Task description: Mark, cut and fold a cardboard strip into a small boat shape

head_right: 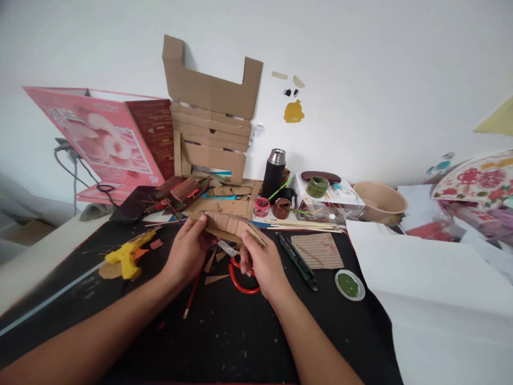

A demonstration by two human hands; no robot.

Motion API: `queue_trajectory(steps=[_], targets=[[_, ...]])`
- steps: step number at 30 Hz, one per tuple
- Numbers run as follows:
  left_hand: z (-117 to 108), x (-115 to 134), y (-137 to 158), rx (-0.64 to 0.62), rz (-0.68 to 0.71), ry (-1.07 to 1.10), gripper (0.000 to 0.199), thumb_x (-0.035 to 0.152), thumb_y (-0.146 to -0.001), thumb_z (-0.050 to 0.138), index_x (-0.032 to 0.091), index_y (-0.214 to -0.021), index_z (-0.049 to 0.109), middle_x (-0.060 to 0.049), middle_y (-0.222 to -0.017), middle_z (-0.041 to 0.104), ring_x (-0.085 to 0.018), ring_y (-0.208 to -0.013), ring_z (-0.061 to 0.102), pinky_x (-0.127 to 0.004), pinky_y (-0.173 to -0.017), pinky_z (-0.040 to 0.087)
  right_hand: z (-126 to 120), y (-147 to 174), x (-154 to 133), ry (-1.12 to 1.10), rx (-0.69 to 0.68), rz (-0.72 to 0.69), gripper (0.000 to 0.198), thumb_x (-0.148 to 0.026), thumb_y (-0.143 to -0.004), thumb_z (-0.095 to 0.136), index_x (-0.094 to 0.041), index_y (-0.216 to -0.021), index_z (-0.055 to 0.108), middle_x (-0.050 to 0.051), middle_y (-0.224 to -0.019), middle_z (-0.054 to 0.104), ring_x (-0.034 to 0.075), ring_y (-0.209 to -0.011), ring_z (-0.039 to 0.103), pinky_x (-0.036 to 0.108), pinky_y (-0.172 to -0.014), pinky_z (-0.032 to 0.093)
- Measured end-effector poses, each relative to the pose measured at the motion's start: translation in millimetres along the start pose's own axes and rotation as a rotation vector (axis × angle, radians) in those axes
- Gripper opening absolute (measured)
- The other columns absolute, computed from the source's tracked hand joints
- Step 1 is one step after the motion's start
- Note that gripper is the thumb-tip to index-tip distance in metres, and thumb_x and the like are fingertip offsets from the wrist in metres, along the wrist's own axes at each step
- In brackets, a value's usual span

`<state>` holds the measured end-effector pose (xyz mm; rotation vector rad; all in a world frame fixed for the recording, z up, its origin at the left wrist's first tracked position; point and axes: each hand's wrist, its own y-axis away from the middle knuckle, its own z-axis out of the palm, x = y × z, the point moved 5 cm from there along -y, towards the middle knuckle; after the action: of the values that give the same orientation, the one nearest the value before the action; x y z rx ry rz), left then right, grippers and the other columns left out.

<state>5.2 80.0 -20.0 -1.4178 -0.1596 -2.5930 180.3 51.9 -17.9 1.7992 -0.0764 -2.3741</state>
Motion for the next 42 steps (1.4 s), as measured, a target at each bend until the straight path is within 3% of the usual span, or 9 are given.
queue_trajectory(steps=[9,16,22,28,42], targets=[[2.0,-4.6,3.0,-0.022,-0.029,-0.003,0.056,0.056,-0.068,0.1,0.018,-0.094,0.067,-0.001,-0.087,0.072,-0.014,-0.067,0.064,-0.023,-0.055,0.052,1.5,2.0,-1.1,-0.013,0.018,-0.015,0.05,-0.065,-0.081,0.086,-0.02,-0.079,0.066,-0.005,-0.052,0.058,0.011,-0.038,0.051,0.019,-0.035,0.032],[5.3,-5.4,6.1,-0.048,-0.047,0.003,0.053,0.052,-0.069,0.101,0.017,-0.095,0.071,-0.004,-0.091,0.076,-0.015,-0.07,0.069,-0.023,-0.057,0.056,0.4,2.2,-1.8,-0.028,0.058,-0.009,0.053,-0.065,-0.08,0.087,-0.02,-0.069,0.062,-0.005,-0.05,0.056,0.01,-0.037,0.051,0.02,-0.035,0.033],[7.1,0.8,6.3,-0.045,-0.048,0.012,0.062,0.058,-0.072,0.098,0.018,-0.112,0.075,-0.003,-0.096,0.077,-0.016,-0.07,0.071,-0.026,-0.056,0.061,-0.6,2.4,-3.6,-0.019,0.042,-0.027,0.05,-0.065,-0.081,0.087,-0.02,-0.076,0.066,-0.006,-0.051,0.056,0.01,-0.037,0.05,0.019,-0.035,0.032],[6.2,2.9,4.2,-0.036,-0.048,-0.022,0.059,0.055,-0.064,0.104,0.017,-0.097,0.073,-0.001,-0.086,0.074,-0.013,-0.064,0.067,-0.022,-0.052,0.057,-0.6,2.4,-3.6,-0.016,0.038,-0.006,0.053,-0.065,-0.08,0.088,-0.02,-0.069,0.062,-0.005,-0.05,0.055,0.01,-0.037,0.05,0.019,-0.035,0.031],[6.2,-2.3,5.1,-0.12,-0.072,-0.04,0.054,0.048,-0.07,0.102,0.016,-0.101,0.072,-0.001,-0.085,0.075,-0.014,-0.057,0.07,-0.025,-0.052,0.06,-1.5,2.6,-5.4,-0.054,0.095,-0.012,0.054,-0.062,-0.075,0.09,-0.02,-0.061,0.06,-0.005,-0.046,0.051,0.01,-0.035,0.047,0.02,-0.035,0.032]])
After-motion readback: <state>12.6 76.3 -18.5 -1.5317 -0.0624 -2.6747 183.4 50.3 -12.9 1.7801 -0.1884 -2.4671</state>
